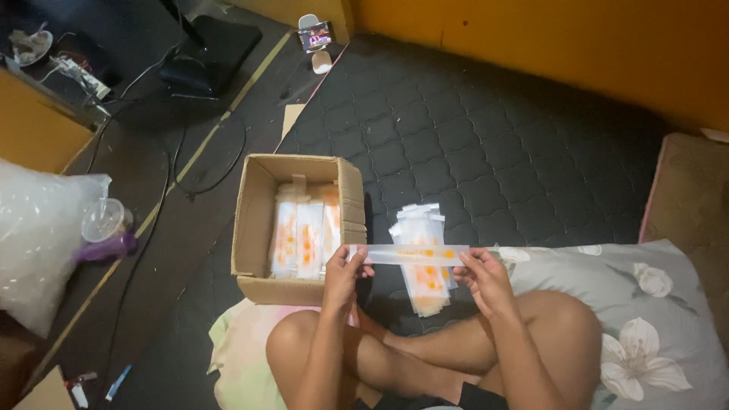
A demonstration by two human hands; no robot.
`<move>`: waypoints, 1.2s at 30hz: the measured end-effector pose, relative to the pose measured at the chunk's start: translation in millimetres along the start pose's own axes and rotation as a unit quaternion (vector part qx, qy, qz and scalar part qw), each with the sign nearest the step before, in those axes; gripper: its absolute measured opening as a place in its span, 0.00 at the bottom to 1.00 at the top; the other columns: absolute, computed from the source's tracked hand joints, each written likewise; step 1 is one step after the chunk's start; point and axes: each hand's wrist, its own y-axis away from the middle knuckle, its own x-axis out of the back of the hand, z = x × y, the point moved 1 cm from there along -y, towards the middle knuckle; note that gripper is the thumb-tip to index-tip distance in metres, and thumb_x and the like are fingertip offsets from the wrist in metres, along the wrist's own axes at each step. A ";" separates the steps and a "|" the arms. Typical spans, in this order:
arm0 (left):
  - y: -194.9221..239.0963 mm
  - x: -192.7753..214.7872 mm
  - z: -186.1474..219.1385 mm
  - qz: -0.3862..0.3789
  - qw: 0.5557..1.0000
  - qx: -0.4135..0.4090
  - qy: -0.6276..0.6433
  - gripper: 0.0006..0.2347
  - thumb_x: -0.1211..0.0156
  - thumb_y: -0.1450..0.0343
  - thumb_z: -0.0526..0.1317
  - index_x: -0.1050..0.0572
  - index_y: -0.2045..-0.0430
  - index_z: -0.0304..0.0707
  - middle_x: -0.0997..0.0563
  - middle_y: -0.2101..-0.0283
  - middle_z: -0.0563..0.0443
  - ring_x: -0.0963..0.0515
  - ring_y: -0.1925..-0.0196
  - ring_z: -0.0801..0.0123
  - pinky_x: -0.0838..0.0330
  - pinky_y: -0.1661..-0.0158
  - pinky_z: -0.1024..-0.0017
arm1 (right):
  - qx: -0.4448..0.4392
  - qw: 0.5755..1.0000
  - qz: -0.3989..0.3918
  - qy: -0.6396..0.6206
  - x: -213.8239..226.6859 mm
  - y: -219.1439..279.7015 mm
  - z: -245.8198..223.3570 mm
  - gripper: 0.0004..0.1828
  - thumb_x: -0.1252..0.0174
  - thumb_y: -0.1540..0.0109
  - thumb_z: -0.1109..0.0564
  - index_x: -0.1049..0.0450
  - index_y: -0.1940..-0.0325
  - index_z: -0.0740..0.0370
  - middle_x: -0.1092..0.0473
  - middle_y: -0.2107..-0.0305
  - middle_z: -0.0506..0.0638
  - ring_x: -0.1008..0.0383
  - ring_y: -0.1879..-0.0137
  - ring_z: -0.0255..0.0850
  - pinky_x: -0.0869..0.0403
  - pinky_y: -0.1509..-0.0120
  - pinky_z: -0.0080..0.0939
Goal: Peeling protective strips from plastic sleeves and stacking them.
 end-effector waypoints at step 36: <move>54.5 -18.9 -43.9 -0.264 0.896 -0.027 -0.356 0.01 0.39 0.31 0.36 0.23 0.72 0.48 0.18 0.65 0.58 0.22 0.62 0.74 0.32 0.58 0.75 | 0.154 0.975 -0.009 0.159 -53.3 28.8 -67.0 0.06 0.44 0.35 0.54 0.32 0.59 0.57 0.19 0.60 0.58 0.23 0.57 0.40 0.26 0.55 0.41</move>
